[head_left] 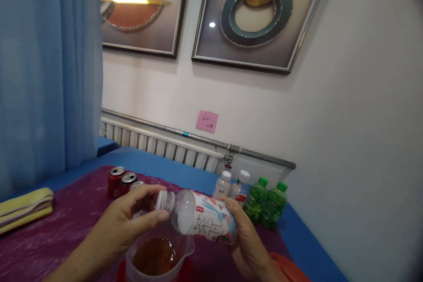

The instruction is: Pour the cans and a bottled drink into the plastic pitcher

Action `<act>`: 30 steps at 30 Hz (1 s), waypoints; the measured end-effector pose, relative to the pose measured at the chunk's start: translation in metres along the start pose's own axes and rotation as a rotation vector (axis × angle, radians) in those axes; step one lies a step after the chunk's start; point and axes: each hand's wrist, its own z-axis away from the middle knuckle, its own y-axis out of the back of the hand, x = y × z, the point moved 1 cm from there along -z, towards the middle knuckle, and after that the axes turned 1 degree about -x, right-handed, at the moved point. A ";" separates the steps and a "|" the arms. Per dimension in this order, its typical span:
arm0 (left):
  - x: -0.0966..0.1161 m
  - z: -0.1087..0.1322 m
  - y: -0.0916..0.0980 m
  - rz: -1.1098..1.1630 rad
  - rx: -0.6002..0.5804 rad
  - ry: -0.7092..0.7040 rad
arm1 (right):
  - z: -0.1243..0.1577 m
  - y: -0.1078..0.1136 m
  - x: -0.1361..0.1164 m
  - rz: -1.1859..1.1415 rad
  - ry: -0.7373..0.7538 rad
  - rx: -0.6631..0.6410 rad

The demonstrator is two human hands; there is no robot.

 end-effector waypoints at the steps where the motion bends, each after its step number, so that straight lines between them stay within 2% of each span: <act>1: 0.000 -0.001 -0.002 0.007 -0.010 0.003 | 0.001 0.001 0.000 -0.014 -0.009 -0.001; 6: 0.006 -0.003 -0.007 -0.026 -0.075 0.036 | 0.000 0.006 0.000 -0.038 -0.023 0.002; 14: 0.030 -0.012 -0.013 -0.285 -0.173 0.026 | -0.006 0.016 0.000 -0.043 0.026 0.017; 23: 0.036 -0.023 -0.017 -0.327 -0.220 0.054 | -0.014 0.014 0.009 -0.134 0.005 0.027; 27: 0.045 -0.030 -0.022 -0.335 -0.225 0.011 | -0.026 0.007 0.016 -0.219 0.008 0.025; 30: 0.054 -0.041 -0.029 -0.278 -0.239 0.059 | -0.034 0.002 0.019 -0.266 0.029 -0.001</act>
